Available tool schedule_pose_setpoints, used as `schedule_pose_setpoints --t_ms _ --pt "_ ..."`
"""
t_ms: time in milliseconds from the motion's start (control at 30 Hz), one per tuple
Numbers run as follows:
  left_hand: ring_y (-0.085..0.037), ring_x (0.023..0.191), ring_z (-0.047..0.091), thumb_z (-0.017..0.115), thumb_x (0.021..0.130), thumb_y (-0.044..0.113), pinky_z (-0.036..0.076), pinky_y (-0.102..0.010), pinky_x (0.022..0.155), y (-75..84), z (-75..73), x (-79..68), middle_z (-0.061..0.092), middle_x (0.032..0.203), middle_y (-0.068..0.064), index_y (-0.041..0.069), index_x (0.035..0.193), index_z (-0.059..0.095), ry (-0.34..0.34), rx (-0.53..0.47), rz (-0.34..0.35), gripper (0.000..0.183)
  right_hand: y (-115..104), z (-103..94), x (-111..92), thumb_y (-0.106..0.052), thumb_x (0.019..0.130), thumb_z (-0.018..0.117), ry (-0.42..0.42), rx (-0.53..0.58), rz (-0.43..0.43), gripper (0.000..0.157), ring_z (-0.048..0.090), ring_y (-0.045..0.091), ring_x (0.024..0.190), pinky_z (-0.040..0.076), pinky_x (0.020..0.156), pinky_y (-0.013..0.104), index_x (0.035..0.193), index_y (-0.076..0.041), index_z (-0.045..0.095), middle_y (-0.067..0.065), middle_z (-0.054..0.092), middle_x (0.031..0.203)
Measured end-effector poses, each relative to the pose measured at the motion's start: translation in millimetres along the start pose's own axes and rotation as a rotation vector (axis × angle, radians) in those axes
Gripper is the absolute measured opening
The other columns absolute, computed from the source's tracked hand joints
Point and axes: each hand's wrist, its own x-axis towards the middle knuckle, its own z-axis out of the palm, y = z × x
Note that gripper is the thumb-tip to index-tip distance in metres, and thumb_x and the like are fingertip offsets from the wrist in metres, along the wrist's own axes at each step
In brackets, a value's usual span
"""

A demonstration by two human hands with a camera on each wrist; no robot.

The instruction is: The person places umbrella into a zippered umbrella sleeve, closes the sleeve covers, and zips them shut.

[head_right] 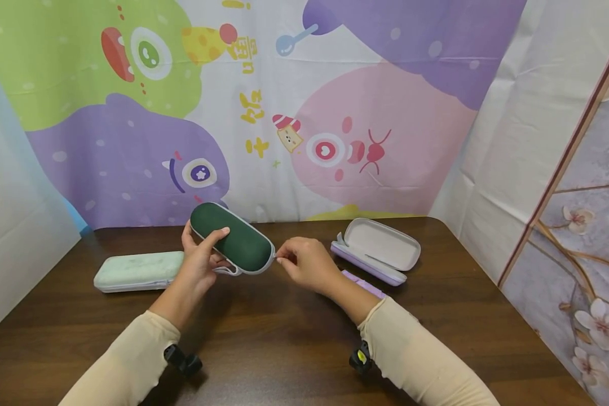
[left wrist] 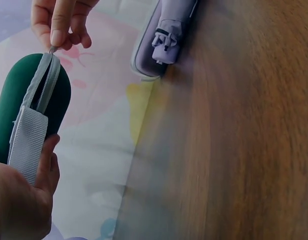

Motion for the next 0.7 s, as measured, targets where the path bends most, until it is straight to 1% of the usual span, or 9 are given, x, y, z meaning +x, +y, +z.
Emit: schedule_pose_setpoints --t_ms 67,133,367,533,700 --pt "-0.023 0.062 0.07 0.071 0.083 0.003 0.05 -0.03 0.043 0.1 0.0 0.2 0.053 0.116 -0.019 0.043 0.147 0.011 0.004 0.002 0.0 0.096 0 1.3 -1 0.002 0.08 0.076 0.003 0.001 0.004 0.01 0.053 0.007 0.062 0.047 0.055 0.022 0.079 -0.006 0.069 -0.001 0.063 0.073" --pt "-0.023 0.062 0.07 0.072 0.083 0.004 0.05 -0.029 0.042 0.4 -0.2 0.5 0.052 0.118 -0.019 0.043 0.147 0.011 0.01 0.002 -0.002 0.097 -1 2.8 -1 0.002 0.08 0.076 0.006 0.007 0.008 0.01 0.052 0.006 0.062 0.047 0.055 0.021 0.079 -0.006 0.069 -0.001 0.063 0.073" --pt "-0.022 0.063 0.07 0.072 0.084 0.006 0.055 -0.037 0.048 1.6 3.0 -0.6 0.05 0.122 -0.017 0.043 0.147 0.011 0.063 -0.032 -0.011 0.096 -10 9.9 -2 0.0 0.079 0.076 -0.003 0.017 -0.043 0.009 0.053 0.007 0.061 0.046 0.054 0.019 0.078 -0.006 0.069 -0.001 0.063 0.072" --pt "-0.021 0.067 0.07 0.075 0.082 0.008 0.056 -0.039 0.053 0.5 8.3 -2.0 0.05 0.122 -0.012 0.042 0.148 0.011 0.129 -0.079 -0.015 0.098 -13 16.5 -1 -0.001 0.078 0.078 0.052 -0.006 -0.024 0.01 0.052 0.007 0.059 0.044 0.053 0.018 0.076 -0.007 0.07 -0.003 0.061 0.069" --pt "-0.021 0.072 0.069 0.076 0.082 0.009 0.057 -0.041 0.06 -1.8 13.8 -5.5 0.046 0.125 -0.009 0.04 0.148 0.01 0.195 -0.132 -0.028 0.098 -16 24.1 0 -0.001 0.077 0.078 0.102 -0.027 -0.004 0.009 0.051 0.006 0.058 0.044 0.053 0.019 0.076 -0.007 0.071 -0.002 0.062 0.068"
